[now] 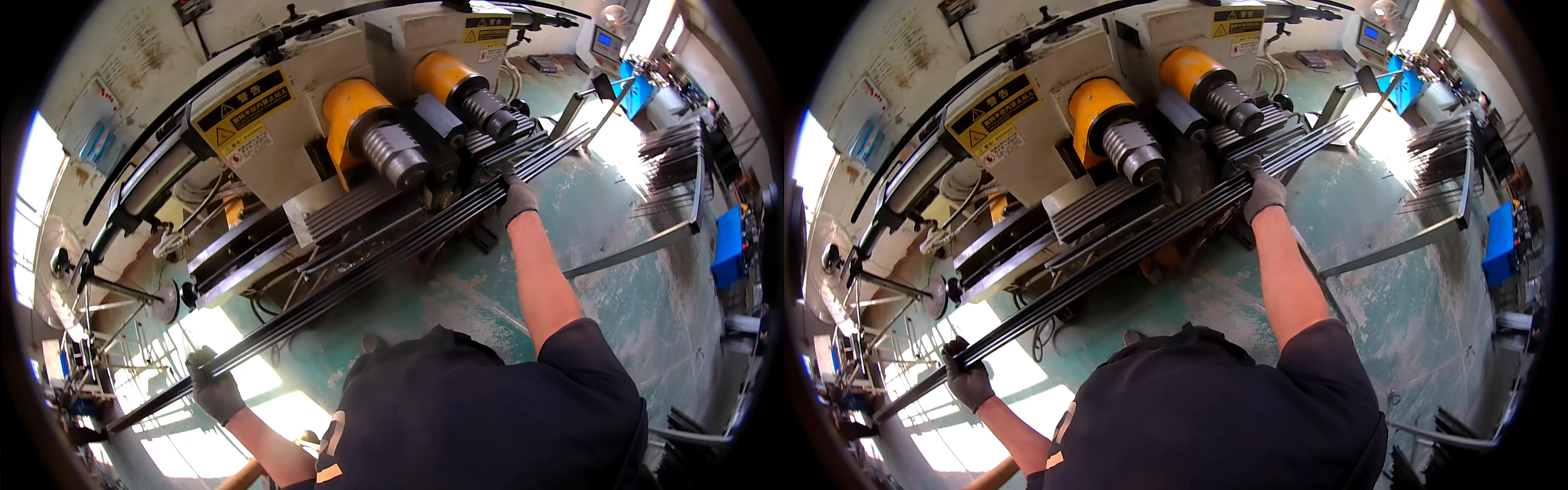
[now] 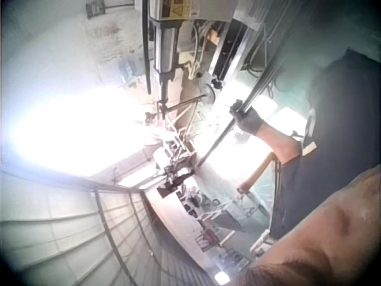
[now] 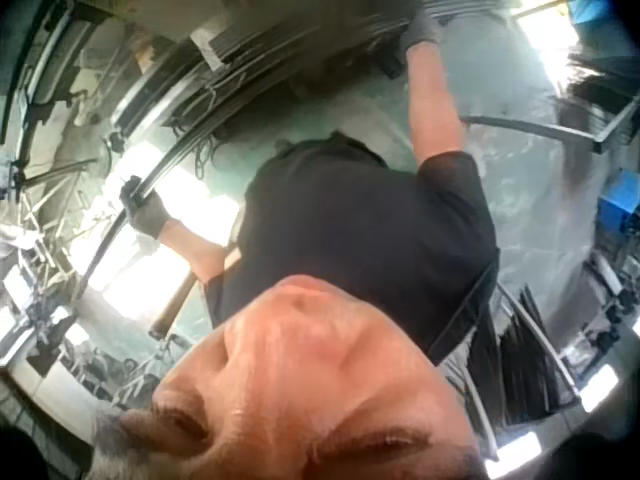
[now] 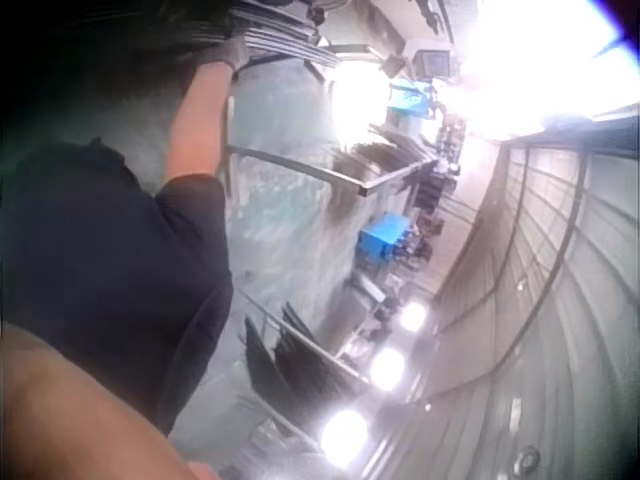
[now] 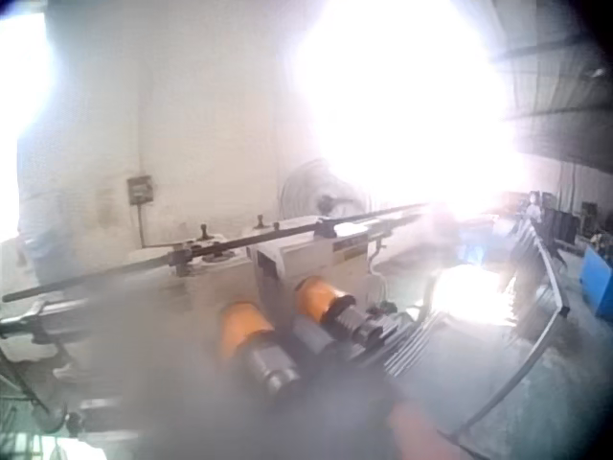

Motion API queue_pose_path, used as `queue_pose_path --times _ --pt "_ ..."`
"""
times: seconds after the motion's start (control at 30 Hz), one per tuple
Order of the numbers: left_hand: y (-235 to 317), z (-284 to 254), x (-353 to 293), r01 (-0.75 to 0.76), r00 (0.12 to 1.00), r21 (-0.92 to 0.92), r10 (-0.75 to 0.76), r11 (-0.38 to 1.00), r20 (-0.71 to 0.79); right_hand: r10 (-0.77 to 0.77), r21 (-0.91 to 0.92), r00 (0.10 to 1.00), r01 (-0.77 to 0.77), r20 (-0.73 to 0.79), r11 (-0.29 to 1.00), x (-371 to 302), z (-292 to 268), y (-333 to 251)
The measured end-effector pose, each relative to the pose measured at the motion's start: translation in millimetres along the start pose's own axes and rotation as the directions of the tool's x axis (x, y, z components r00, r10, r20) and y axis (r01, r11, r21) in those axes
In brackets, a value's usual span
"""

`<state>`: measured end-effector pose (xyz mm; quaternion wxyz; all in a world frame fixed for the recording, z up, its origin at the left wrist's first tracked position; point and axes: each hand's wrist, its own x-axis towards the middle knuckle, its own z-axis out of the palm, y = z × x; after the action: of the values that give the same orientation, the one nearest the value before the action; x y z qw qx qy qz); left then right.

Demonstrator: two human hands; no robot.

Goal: The person repeatedly feeds bundles of straight metal rods into a bending machine, operates the lever to bend them, and then removes the bent rods to place them on a nearby rack. The process is repeated continuously throughout the clip.

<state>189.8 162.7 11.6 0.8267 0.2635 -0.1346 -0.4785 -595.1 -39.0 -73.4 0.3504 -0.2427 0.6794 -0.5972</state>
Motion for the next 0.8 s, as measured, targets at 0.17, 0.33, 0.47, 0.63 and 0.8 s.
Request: queue_pose_path --times 0.17,0.33,0.47,0.63,0.8 --pt "10 12 17 -0.042 0.987 0.238 0.077 0.970 -0.143 0.119 0.629 0.991 -0.132 0.063 0.766 -112 131 -78" --pt "-42 21 56 0.127 0.974 0.166 -0.090 0.978 -0.210 0.089 0.656 0.986 -0.161 0.141 0.738 -129 157 -99" --pt "-94 53 59 0.240 0.955 0.112 -0.214 0.964 -0.204 0.138 0.643 0.977 -0.210 0.162 0.737 -115 164 -94" --pt "-150 120 43 0.268 0.962 0.367 -0.224 0.891 -0.158 0.124 0.491 0.991 -0.130 0.046 0.861 -131 187 -118" --pt "-193 118 64 0.431 0.887 -0.091 -0.440 0.898 -0.140 -0.148 0.093 0.988 0.151 -0.031 0.984 -49 187 -38"
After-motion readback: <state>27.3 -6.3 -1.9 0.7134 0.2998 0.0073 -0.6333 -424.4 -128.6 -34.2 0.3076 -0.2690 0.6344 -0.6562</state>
